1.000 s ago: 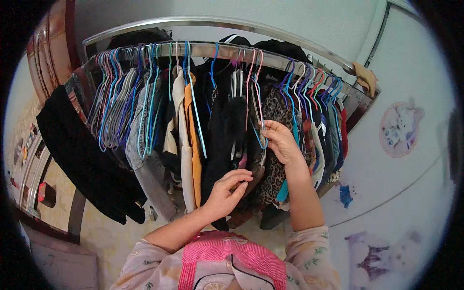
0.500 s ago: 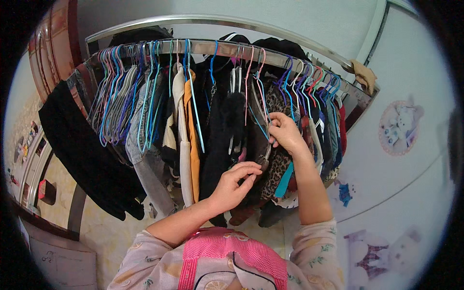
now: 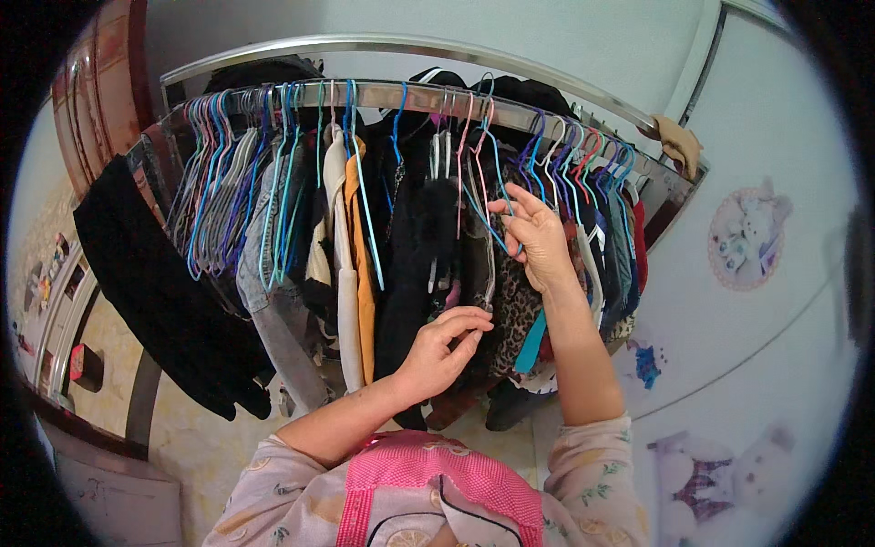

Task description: The person repeatedly takes garments from a clothing rack, removes them from hangers, and then re-hangs them. The person handles several different tops and dresses, placing them back on the rack after briefly holding them.

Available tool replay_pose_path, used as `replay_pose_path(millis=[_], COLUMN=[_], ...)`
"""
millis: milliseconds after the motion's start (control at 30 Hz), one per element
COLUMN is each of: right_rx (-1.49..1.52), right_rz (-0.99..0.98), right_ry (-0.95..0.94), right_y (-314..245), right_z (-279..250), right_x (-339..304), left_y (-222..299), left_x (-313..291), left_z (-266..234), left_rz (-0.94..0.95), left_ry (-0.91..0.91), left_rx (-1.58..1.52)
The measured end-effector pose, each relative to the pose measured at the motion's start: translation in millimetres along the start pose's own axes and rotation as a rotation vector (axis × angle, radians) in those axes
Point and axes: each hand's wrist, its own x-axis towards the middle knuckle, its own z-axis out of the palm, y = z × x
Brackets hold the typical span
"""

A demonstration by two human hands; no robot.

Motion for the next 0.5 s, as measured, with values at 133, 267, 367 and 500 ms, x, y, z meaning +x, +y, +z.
replay_pose_path(millis=[133,267,367,500], right_rx=[0.002,-0.095,-0.066,-0.069], right_rz=[-0.050,-0.157,-0.162,-0.159], right_ry=[0.080,0.222,0.204,0.102], right_y=[-2.8,-21.4,-24.9,-18.0], right_z=[4.8,10.0,4.3,10.7], right_x=[-8.0,-29.6,-29.0,-27.5], left_y=[-3.9,-3.2,-1.3,-2.6], left_x=[-0.4,-1.1,0.6,4.0], left_z=[-1.6,-6.1,-4.3,-1.6], left_rz=[0.020,0.064,0.090,0.065], left_ry=[0.011,0.034,0.027,0.000], left_rx=[0.020,0.056,0.060,0.040])
